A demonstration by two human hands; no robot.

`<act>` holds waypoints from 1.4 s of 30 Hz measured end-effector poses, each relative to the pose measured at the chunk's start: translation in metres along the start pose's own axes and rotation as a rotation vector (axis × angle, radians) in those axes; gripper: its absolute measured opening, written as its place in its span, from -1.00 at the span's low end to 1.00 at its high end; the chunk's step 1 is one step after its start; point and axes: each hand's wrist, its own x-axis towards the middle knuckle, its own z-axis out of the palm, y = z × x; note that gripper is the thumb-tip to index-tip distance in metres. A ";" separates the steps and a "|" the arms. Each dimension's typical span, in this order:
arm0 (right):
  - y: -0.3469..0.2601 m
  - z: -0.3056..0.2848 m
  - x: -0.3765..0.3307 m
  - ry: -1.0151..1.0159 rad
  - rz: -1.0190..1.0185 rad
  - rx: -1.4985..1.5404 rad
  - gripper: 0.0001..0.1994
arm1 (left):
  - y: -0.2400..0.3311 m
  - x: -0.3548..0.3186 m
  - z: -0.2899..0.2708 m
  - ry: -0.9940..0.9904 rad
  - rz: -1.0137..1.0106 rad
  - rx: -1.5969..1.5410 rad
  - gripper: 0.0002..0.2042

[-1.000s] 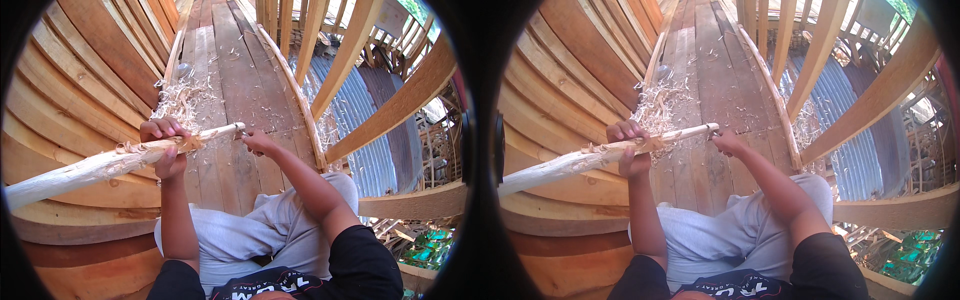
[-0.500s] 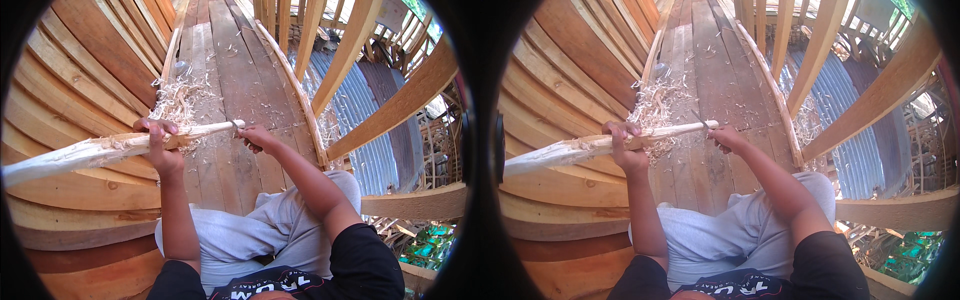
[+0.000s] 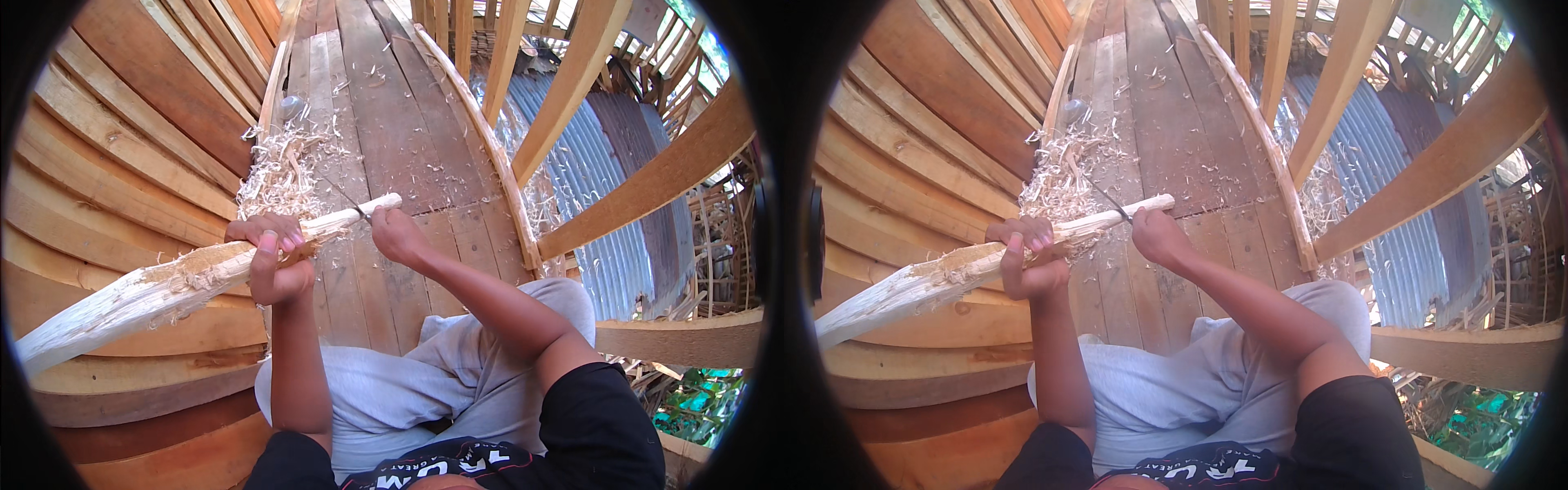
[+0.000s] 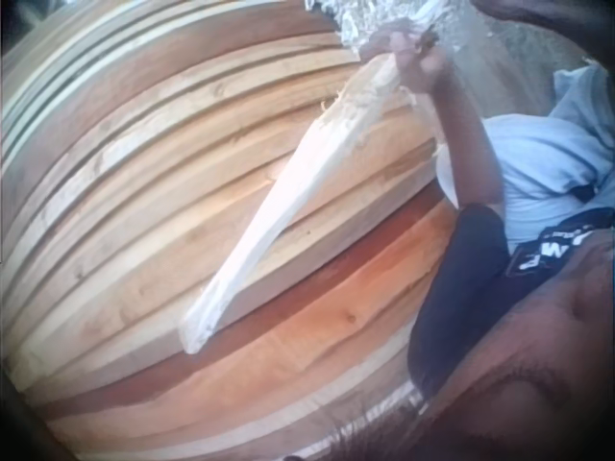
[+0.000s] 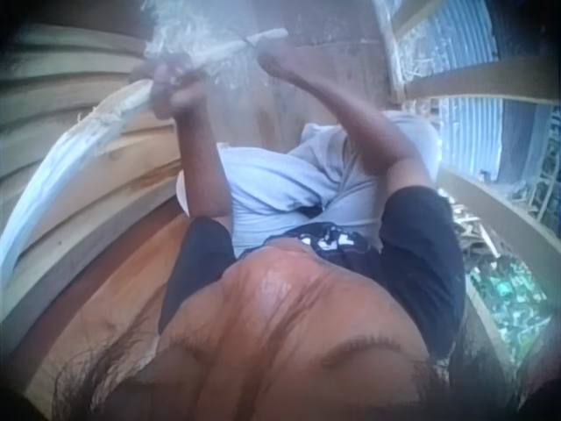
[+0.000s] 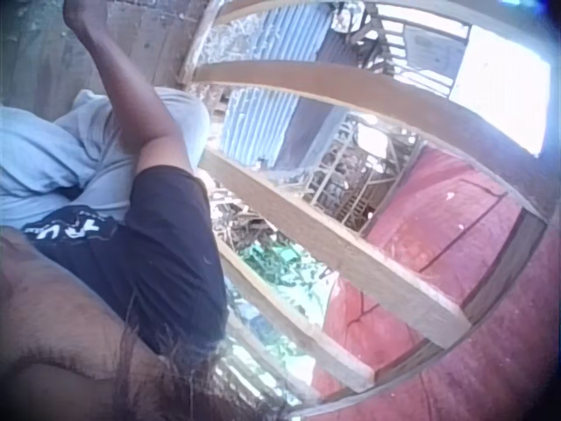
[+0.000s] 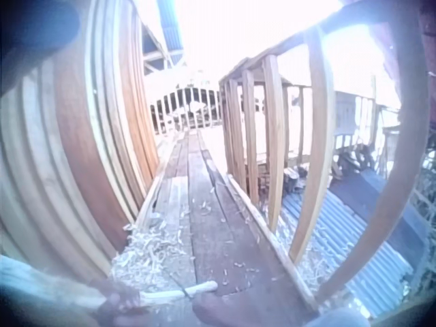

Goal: The person sits on a wooden floor and uses a knife to carve a long piece of wood, peeling away shavings and shaping the surface. The person rotates the wood and continues carving along its length.

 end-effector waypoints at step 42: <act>0.005 -0.016 0.010 0.038 -0.069 -0.194 -0.48 | -0.004 0.005 0.013 0.158 0.006 0.085 -0.91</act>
